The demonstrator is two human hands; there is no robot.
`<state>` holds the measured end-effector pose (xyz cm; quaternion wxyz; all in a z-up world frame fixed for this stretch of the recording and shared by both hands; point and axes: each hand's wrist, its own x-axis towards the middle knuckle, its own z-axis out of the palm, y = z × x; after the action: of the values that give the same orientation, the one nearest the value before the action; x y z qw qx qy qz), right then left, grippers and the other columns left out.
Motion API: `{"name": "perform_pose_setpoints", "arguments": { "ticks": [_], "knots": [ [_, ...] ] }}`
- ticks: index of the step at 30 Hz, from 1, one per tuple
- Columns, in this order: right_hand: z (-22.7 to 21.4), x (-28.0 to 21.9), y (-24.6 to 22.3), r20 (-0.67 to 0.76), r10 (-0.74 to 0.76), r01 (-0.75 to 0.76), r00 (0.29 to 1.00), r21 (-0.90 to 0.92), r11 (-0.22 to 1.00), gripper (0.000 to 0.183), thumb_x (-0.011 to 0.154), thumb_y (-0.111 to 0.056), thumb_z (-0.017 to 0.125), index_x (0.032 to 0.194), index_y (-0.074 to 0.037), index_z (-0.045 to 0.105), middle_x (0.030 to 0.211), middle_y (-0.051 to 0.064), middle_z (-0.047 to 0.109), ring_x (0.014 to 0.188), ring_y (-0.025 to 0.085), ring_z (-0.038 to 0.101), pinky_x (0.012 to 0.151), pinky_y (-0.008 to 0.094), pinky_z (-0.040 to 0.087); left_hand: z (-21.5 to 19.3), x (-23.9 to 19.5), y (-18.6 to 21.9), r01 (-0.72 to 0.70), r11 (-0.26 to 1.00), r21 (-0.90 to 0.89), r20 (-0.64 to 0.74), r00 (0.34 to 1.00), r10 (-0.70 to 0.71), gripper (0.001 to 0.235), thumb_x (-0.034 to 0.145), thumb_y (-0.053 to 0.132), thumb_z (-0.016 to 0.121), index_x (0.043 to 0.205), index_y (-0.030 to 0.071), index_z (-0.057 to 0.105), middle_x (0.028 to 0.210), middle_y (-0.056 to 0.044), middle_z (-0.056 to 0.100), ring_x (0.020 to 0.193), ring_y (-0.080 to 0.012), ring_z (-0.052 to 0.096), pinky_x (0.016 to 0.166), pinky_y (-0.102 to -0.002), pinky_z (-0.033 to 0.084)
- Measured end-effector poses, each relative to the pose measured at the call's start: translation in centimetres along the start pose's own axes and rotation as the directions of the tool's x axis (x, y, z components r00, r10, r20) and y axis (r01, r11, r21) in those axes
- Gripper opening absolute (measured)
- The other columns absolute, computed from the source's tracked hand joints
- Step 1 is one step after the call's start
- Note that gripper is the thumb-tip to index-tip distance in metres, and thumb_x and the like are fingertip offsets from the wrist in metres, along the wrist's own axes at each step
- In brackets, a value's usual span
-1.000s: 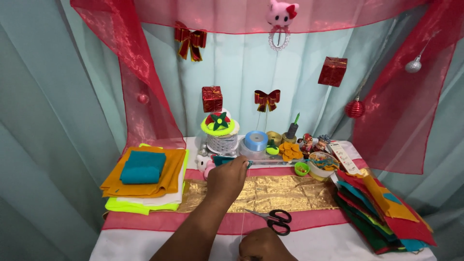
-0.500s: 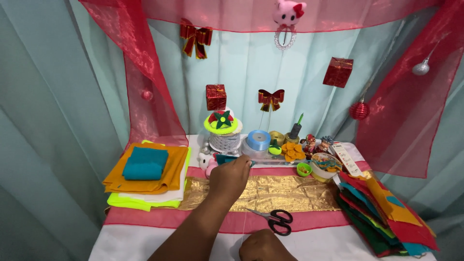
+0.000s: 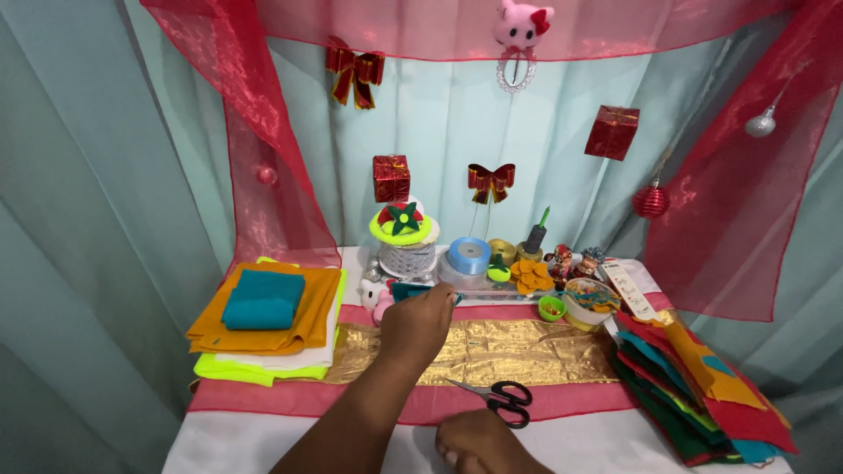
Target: Cutting and folding small pieces of fabric to create decorative items at a craft station.
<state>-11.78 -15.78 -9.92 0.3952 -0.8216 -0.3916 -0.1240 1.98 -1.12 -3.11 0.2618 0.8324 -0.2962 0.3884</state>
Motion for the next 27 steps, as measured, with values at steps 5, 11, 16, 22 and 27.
{"name": "perform_pose_setpoints", "arguments": {
  "ticks": [5,11,16,22,27],
  "knots": [
    [-7.0,5.1,-2.2,-0.309,0.067,-0.110,0.949,-0.125,0.986,0.034,0.104,-0.029,0.037,0.085,-0.011,0.059,0.079,0.005,0.062,0.072,0.023,0.060,0.068,0.038,0.045,0.2,0.1,-0.2,0.021,1.000,0.001,0.014,1.000,-0.021,0.013,0.101,0.023,0.059,0.102,0.018,0.070,0.057,-0.001,0.062,0.047,-0.0213,0.058,0.038,-0.041,0.037],
    [-13.2,9.7,-7.4,-0.751,0.307,-0.212,0.585,0.224,0.951,0.033,0.109,-0.031,0.042,0.107,-0.010,0.067,0.082,0.003,0.055,0.076,0.017,0.052,0.072,0.034,0.046,0.1,0.1,-0.3,0.053,0.999,-0.001,-0.009,0.999,-0.053,0.011,0.100,0.023,0.061,0.098,0.019,0.071,0.058,0.000,0.063,0.049,-0.0215,0.059,0.038,-0.041,0.038],
    [-12.9,7.6,-12.8,-0.748,0.231,0.506,0.622,0.609,0.611,0.023,0.107,-0.021,0.045,0.095,-0.005,0.056,0.056,0.000,0.030,0.051,0.014,0.032,0.051,0.034,0.030,-0.3,0.6,-0.3,0.175,0.984,0.038,0.085,0.980,-0.178,0.016,0.100,0.027,0.055,0.097,0.021,0.070,0.066,-0.001,0.071,0.057,-0.0254,0.066,0.043,-0.046,0.045],
    [-11.6,3.1,-15.5,-0.487,0.004,0.467,0.873,0.840,0.277,0.030,0.116,-0.025,0.037,0.122,-0.008,0.060,0.059,-0.002,0.022,0.049,0.012,0.023,0.041,0.026,0.025,-2.0,1.3,0.6,0.310,0.950,0.038,0.264,0.914,-0.309,0.025,0.103,0.028,0.052,0.105,0.017,0.075,0.080,-0.004,0.076,0.066,-0.0295,0.069,0.049,-0.046,0.049],
    [-12.1,0.5,-16.0,-0.445,0.127,0.443,0.887,0.895,0.042,0.024,0.111,-0.026,0.038,0.089,-0.015,0.037,0.057,0.002,0.033,0.048,0.022,0.032,0.039,0.034,0.022,-1.4,1.1,0.3,0.309,0.948,0.074,0.251,0.914,-0.318,0.018,0.100,0.025,0.058,0.097,0.016,0.074,0.078,-0.005,0.074,0.065,-0.0307,0.068,0.047,-0.047,0.048]
  ]
}}
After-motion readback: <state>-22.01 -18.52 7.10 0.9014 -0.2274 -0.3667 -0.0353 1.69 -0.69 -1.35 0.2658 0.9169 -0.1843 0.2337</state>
